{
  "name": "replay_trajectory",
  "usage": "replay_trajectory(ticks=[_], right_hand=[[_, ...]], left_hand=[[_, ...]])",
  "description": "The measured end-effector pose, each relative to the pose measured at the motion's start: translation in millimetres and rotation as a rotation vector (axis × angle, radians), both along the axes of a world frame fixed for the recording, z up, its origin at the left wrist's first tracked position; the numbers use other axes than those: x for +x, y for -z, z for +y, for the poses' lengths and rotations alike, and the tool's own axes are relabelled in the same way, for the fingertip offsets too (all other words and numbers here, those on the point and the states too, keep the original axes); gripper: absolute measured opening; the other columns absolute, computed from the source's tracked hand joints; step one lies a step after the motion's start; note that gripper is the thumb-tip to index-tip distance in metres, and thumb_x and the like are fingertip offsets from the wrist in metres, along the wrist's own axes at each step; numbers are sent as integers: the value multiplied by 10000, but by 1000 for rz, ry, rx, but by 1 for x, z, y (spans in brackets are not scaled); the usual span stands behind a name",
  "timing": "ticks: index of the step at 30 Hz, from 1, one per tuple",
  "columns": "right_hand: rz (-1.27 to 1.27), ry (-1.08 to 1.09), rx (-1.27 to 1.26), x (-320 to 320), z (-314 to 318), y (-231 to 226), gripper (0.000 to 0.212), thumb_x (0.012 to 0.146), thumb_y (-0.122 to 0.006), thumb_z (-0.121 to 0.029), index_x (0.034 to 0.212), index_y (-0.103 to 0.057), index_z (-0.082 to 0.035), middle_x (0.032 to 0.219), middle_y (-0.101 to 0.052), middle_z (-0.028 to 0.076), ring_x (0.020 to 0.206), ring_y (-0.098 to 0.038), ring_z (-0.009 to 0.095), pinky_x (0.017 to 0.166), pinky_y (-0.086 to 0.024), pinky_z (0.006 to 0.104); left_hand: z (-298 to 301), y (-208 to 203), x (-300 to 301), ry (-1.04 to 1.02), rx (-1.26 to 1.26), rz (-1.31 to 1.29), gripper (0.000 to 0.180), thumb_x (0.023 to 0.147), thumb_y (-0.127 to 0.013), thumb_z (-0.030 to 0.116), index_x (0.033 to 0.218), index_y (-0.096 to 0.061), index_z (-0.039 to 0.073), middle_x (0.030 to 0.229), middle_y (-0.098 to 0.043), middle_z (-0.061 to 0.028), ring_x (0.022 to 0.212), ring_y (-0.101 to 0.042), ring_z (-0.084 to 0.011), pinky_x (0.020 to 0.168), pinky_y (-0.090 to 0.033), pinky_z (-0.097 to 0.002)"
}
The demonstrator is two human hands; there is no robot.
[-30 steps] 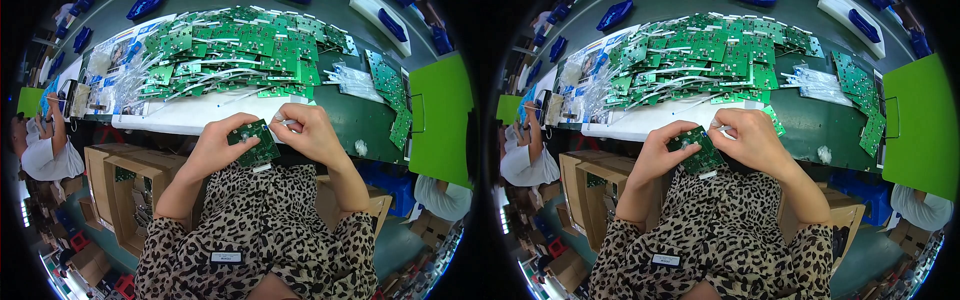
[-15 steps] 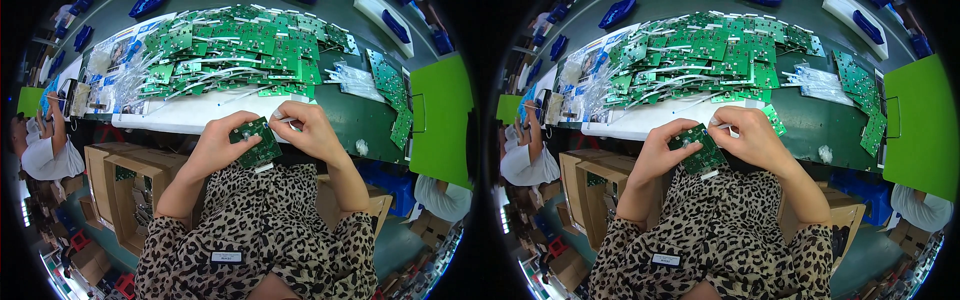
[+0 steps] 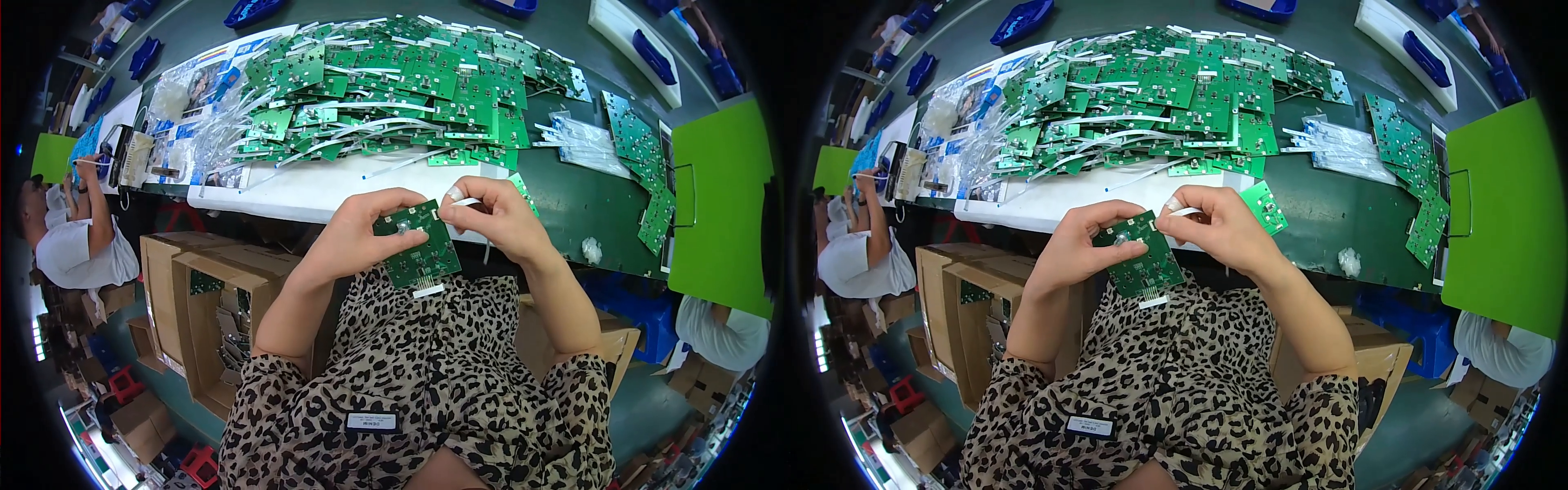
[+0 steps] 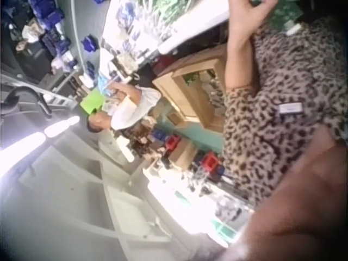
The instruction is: The person assembles PCB components into a plastic housing by hand, inserting spacers to secure the PCB.
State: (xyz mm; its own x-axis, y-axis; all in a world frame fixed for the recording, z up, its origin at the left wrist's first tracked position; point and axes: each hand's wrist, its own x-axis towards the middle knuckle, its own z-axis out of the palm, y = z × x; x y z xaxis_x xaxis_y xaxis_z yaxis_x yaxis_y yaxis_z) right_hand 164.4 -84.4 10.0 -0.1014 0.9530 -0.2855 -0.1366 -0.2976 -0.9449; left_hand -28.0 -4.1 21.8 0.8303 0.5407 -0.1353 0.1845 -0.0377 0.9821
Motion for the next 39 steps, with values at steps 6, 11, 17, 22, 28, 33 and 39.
replay_trajectory(ticks=[6, 11, 17, 22, 28, 33, 39], right_hand=[[-460, 146, 499, 7, 5, -22, 273, 755, -601, -64, 1022, -564, -21, 1027, -579, 85, 919, -553, 168, 786, -433, 290], [-908, -156, 948, -2, 10, -35, 353, 644, -637, -59, 991, -579, -85, 1161, -514, 73, 1037, -481, 301, 835, -421, 398], [-808, -78, 1044, -1, 13, -35, 189, 623, -693, -81, 796, -621, -65, 859, -608, 34, 817, -554, 242, 702, -440, 338], [-394, 332, 568, 32, 6, -22, 112, 641, -632, 41, 721, -559, 70, 807, -581, 124, 792, -528, 233, 713, -404, 288], [83, 683, 228, 78, -25, 10, 147, 805, -593, -108, 887, -561, 10, 891, -574, 72, 787, -533, 145, 714, -418, 254], [171, 906, 206, 94, -52, 17, 212, 807, -611, -161, 924, -545, 3, 884, -574, 92, 784, -548, 155, 695, -442, 273], [298, 998, 90, 108, -72, 33, 216, 758, -660, -148, 856, -593, 32, 881, -603, 134, 774, -580, 191, 704, -462, 303]], left_hand=[[16, -4, -7, -3, -313, -24, 339, 735, -654, 48, 1043, -535, -26, 905, -598, -58, 836, -554, -90, 741, -449, -226], [27, -3, -7, 75, -575, -119, 403, 730, -652, 17, 1101, -494, -12, 924, -600, -73, 860, -568, -104, 744, -457, -217], [42, -1, -3, 308, -771, -89, 383, 848, -558, 185, 1171, -447, 11, 897, -598, -81, 838, -576, -137, 703, -515, -281], [155, -30, -13, 22, -320, -28, 359, 844, -542, 240, 1120, -507, 13, 928, -608, -121, 836, -610, -184, 672, -537, -316], [378, -10, -8, -718, -622, -297, 281, 852, -523, 90, 1063, -463, -85, 1094, -514, -258, 959, -569, -336, 845, -502, -364], [510, 77, -10, -1022, -473, -166, 249, 859, -501, 133, 982, -426, -70, 913, -546, -228, 843, -583, -421, 702, -526, -505], [589, 141, -52, -1177, -297, 187, 687, 777, -566, 501, 1203, -344, 10, 942, -498, -302, 706, -576, -463, 567, -507, -558]])
